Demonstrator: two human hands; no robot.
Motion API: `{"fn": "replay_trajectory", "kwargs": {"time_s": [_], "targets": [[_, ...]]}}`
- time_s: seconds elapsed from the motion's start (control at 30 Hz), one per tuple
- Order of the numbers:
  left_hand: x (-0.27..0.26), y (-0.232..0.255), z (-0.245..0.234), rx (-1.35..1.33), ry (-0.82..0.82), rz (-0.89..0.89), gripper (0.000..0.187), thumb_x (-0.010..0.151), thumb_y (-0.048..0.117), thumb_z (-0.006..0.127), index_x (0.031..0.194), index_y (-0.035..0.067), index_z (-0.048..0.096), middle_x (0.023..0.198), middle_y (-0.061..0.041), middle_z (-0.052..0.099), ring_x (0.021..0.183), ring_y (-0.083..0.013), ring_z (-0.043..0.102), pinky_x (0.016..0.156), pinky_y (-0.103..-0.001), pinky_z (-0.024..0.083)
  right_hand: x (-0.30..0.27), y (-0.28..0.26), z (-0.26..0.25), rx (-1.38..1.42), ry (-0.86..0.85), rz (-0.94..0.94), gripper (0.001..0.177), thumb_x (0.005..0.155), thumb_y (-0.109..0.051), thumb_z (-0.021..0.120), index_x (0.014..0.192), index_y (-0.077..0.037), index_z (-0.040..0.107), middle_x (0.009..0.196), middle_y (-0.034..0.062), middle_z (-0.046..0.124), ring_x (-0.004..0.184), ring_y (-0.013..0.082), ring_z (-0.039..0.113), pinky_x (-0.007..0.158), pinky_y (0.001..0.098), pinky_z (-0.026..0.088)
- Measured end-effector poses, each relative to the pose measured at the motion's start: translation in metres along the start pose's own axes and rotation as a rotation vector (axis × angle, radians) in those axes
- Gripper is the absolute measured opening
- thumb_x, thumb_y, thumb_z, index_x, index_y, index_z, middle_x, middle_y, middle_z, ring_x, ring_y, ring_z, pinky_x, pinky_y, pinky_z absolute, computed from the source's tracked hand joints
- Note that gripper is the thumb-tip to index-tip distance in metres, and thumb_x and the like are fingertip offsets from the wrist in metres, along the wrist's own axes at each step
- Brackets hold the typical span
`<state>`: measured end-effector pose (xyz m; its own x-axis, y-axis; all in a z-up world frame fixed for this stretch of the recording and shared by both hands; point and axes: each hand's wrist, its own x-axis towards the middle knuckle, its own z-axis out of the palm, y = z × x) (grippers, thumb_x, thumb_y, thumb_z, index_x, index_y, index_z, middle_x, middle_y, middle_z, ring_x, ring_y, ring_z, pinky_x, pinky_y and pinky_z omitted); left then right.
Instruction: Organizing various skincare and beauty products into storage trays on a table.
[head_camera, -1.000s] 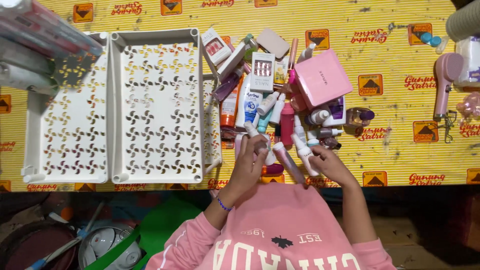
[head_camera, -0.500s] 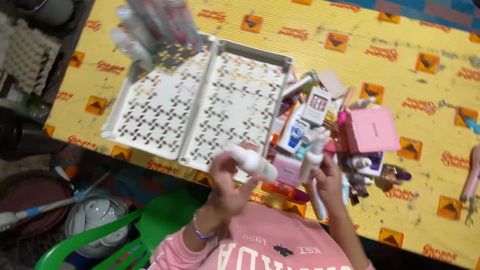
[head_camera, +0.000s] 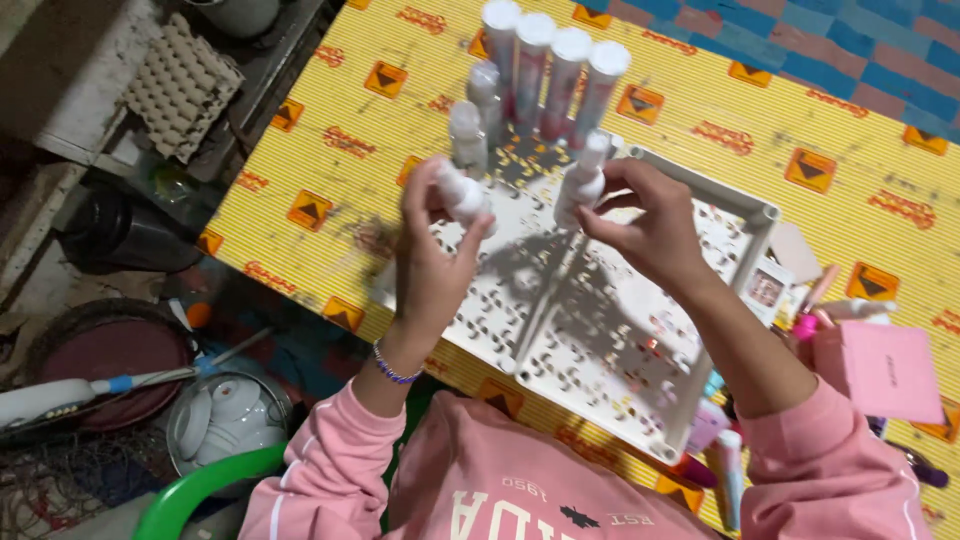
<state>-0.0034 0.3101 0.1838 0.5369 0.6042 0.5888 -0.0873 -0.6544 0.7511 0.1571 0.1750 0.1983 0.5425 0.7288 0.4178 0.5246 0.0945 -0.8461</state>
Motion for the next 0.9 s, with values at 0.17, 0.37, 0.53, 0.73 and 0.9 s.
{"fn": "replay_trajectory", "kwargs": {"time_s": [0.17, 0.37, 0.53, 0.73, 0.9], "targets": [[0.023, -0.020, -0.012, 0.120, -0.100, 0.047, 0.062, 0.078, 0.011, 0.068, 0.127, 0.005, 0.030, 0.111, -0.017, 0.050, 0.085, -0.0300, 0.059, 0.071, -0.029, 0.052, 0.026, 0.024, 0.040, 0.035, -0.030, 0.046, 0.032, 0.068, 0.004, 0.073, 0.095, 0.008, 0.056, 0.082, 0.0167, 0.055, 0.072, 0.0268, 0.060, 0.061, 0.0335, 0.053], [0.021, -0.049, -0.019, 0.168, -0.218, 0.000, 0.064, 0.076, 0.008, 0.069, 0.127, 0.008, 0.030, 0.106, -0.020, 0.051, 0.087, -0.0330, 0.059, 0.070, -0.033, 0.053, 0.033, 0.022, 0.066, 0.010, -0.161, 0.058, 0.033, 0.069, 0.002, 0.071, 0.096, 0.009, 0.054, 0.084, 0.0218, 0.055, 0.076, 0.0363, 0.061, 0.063, 0.0390, 0.053], [0.015, -0.056, -0.023, 0.181, -0.268, -0.068, 0.065, 0.076, 0.006, 0.068, 0.128, 0.010, 0.028, 0.101, -0.020, 0.052, 0.085, -0.0312, 0.059, 0.072, -0.033, 0.054, 0.039, 0.016, 0.081, -0.019, -0.203, 0.066, 0.029, 0.069, 0.005, 0.069, 0.093, 0.012, 0.054, 0.084, 0.0244, 0.055, 0.075, 0.0396, 0.061, 0.064, 0.0408, 0.054], [0.004, -0.062, -0.023, 0.159, -0.252, -0.040, 0.061, 0.077, 0.013, 0.067, 0.125, 0.008, 0.030, 0.104, -0.020, 0.051, 0.089, -0.0337, 0.059, 0.071, -0.034, 0.053, 0.039, 0.021, 0.090, -0.059, -0.235, 0.080, 0.031, 0.069, 0.003, 0.069, 0.096, 0.009, 0.056, 0.085, 0.0205, 0.056, 0.078, 0.0362, 0.062, 0.066, 0.0376, 0.054], [-0.002, -0.066, -0.021, 0.166, -0.206, -0.021, 0.058, 0.077, 0.015, 0.066, 0.124, 0.006, 0.032, 0.108, -0.017, 0.052, 0.091, -0.0312, 0.059, 0.072, -0.033, 0.052, 0.036, 0.025, 0.096, -0.061, -0.179, 0.082, 0.030, 0.070, 0.002, 0.069, 0.096, 0.010, 0.056, 0.083, 0.0207, 0.056, 0.077, 0.0355, 0.062, 0.065, 0.0364, 0.055]]}}
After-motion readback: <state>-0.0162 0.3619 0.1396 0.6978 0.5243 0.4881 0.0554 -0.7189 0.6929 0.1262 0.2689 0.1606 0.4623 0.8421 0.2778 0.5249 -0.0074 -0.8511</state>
